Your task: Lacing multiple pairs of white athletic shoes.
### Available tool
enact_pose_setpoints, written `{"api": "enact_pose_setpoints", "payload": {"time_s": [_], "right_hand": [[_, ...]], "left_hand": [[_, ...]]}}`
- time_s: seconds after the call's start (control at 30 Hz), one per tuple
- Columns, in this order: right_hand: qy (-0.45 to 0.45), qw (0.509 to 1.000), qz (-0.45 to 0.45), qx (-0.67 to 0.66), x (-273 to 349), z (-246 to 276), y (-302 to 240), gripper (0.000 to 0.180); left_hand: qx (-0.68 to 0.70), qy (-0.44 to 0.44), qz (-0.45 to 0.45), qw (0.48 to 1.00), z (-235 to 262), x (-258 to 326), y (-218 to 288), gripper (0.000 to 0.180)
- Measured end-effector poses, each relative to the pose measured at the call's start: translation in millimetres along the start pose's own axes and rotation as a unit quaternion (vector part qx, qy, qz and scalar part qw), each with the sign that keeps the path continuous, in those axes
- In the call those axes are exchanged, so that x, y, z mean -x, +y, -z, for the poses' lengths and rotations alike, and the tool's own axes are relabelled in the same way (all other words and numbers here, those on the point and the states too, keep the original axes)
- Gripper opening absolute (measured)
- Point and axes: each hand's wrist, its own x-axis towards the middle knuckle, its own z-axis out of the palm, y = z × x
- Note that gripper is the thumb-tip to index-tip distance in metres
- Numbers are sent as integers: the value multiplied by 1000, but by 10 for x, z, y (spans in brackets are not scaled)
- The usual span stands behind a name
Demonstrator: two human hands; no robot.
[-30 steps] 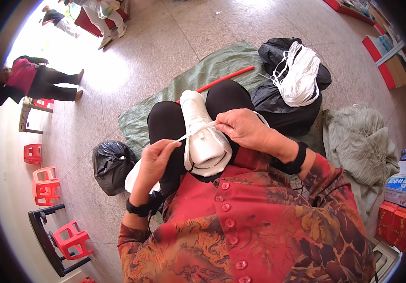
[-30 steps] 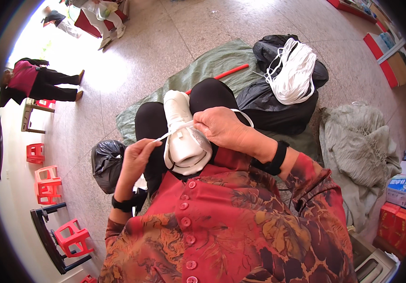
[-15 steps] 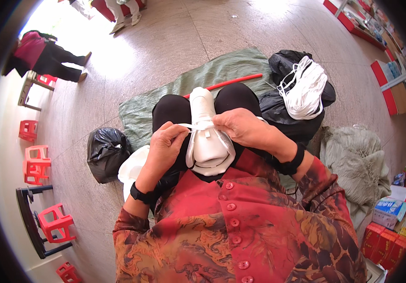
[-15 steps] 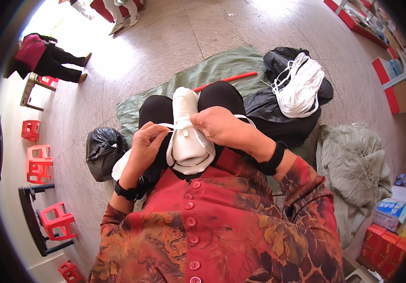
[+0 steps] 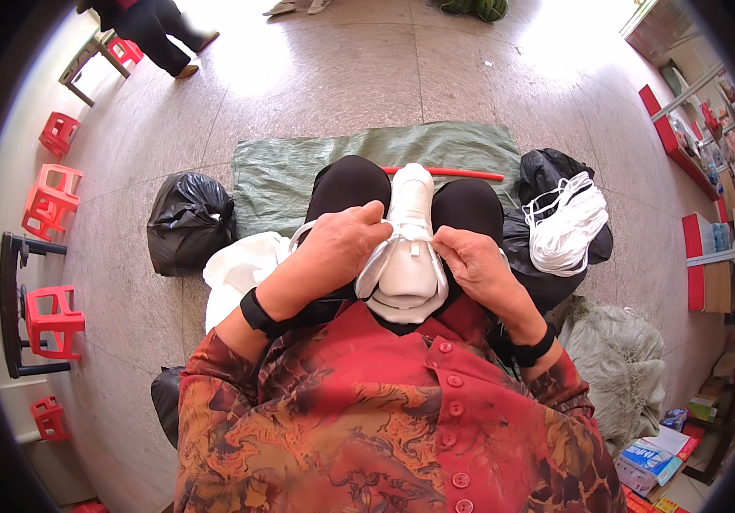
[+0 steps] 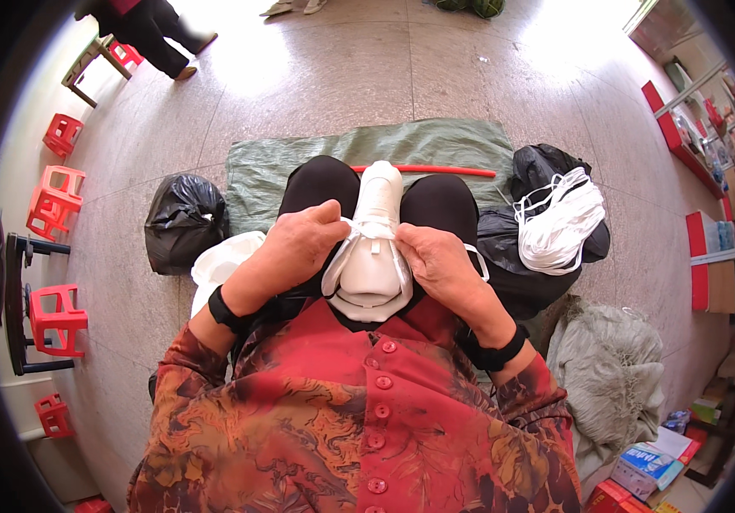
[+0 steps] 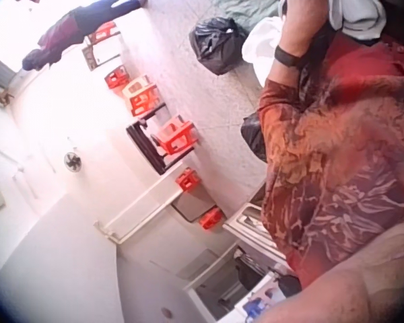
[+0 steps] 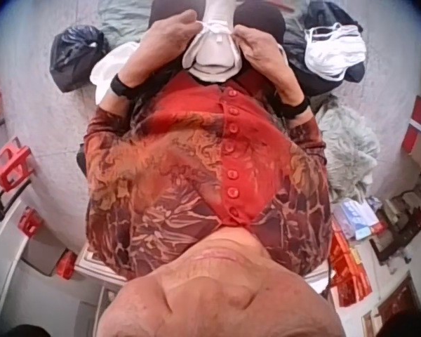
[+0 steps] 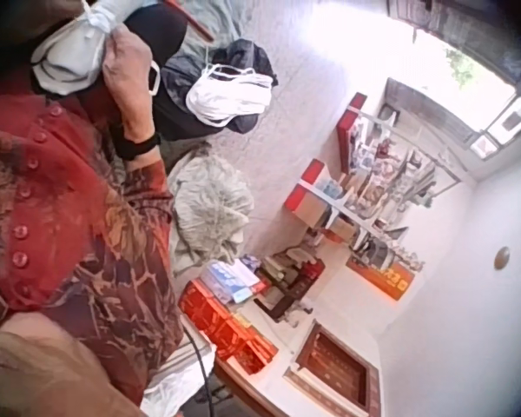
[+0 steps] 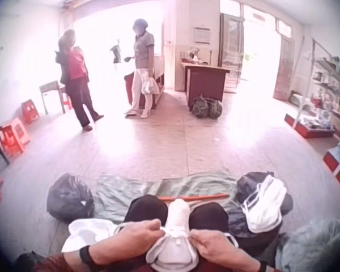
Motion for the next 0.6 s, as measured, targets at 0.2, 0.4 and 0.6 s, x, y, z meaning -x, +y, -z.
{"api": "enact_pose_setpoints", "payload": {"time_s": [0.2, 0.4, 0.6], "right_hand": [[4, 1000, -3, 1, -6, -4, -38, 7], [8, 1000, -4, -3, 27, -36, 37, 8], [26, 998, 42, 27, 31, 16, 36, 9]], "left_hand": [[81, 25, 73, 994, -86, 2, 13, 3], [47, 13, 9, 999, -72, 68, -72, 4], [-149, -39, -120, 981, -169, 16, -36, 14]]}}
